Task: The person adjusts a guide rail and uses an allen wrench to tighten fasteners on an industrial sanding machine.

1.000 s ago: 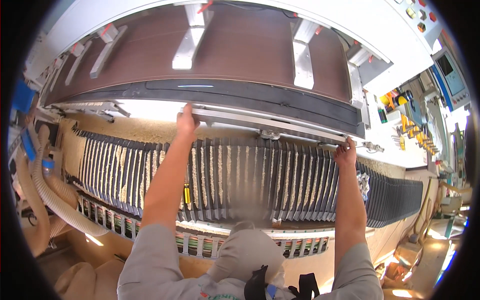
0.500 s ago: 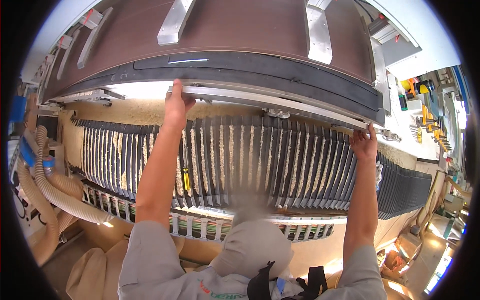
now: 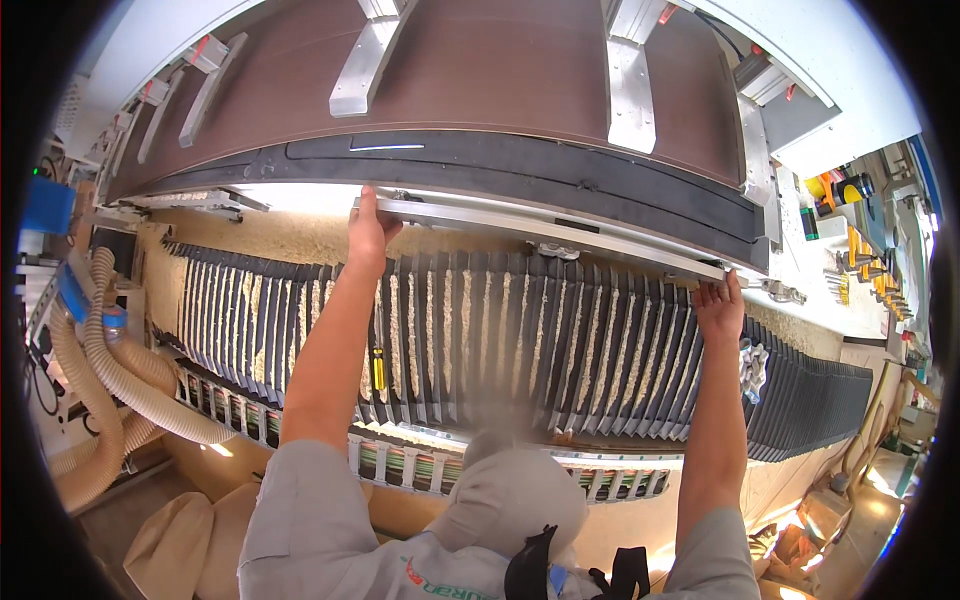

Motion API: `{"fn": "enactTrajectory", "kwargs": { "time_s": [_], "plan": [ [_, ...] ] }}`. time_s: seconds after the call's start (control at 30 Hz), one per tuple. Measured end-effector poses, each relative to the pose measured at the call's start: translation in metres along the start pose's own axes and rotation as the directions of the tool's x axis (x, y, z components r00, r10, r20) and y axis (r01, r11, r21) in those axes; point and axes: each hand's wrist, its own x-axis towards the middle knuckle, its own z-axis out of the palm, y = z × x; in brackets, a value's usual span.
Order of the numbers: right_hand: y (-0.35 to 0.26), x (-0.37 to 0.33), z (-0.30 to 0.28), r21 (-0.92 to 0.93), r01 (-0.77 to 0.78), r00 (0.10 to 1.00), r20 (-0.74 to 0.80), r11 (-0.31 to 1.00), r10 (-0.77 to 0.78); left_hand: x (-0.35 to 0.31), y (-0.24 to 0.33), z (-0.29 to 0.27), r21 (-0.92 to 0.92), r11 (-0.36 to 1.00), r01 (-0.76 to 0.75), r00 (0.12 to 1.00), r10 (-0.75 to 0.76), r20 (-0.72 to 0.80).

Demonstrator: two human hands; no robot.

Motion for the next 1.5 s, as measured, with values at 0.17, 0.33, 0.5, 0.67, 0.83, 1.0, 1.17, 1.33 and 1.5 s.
{"fn": "enactTrajectory", "kwargs": {
  "time_s": [0.17, 0.33, 0.5, 0.67, 0.83, 1.0, 1.17, 1.33, 1.5],
  "plan": [
    [-0.010, -0.007, 0.006, 0.062, -0.019, 1.000, -0.005, 0.998, 0.019, -0.008, 0.018, 0.006, -0.060, 0.998, 0.030, 0.999, -0.029, 0.019],
    [-0.014, -0.008, 0.007, 0.068, -0.031, 0.999, 0.018, 0.997, 0.030, -0.013, 0.027, 0.002, -0.007, 1.000, -0.016, 1.000, 0.016, 0.002],
    [-0.005, 0.000, -0.004, 0.025, -0.013, 0.999, 0.033, 1.000, 0.012, -0.013, 0.014, 0.008, 0.015, 1.000, -0.020, 1.000, 0.020, -0.013],
    [-0.005, 0.025, -0.039, 0.065, 0.060, 0.978, 0.197, 0.996, -0.072, 0.018, -0.006, 0.010, 0.034, 0.998, 0.058, 0.995, -0.055, -0.080],
    [0.004, -0.013, 0.012, -0.109, -0.013, 0.999, 0.033, 0.994, 0.017, 0.010, 0.005, -0.005, -0.059, 0.998, 0.004, 0.998, -0.007, -0.055],
    [-0.003, -0.014, 0.007, -0.178, 0.003, 0.997, 0.071, 0.984, 0.010, 0.006, 0.000, 0.014, -0.082, 0.997, -0.010, 0.999, 0.007, -0.033],
    [-0.002, -0.013, 0.004, -0.188, 0.018, 0.996, 0.084, 0.982, -0.003, -0.001, 0.000, 0.016, -0.051, 0.999, -0.021, 0.999, 0.019, -0.037],
    [0.002, -0.011, 0.003, -0.168, 0.015, 0.997, 0.076, 0.986, -0.002, -0.002, 0.000, 0.012, -0.048, 0.998, -0.046, 0.999, 0.044, -0.023],
    [0.000, -0.009, 0.006, -0.148, 0.036, 0.996, 0.082, 0.988, -0.024, 0.003, -0.003, 0.013, -0.048, 0.995, -0.088, 0.996, 0.087, -0.023]
  ]
}}
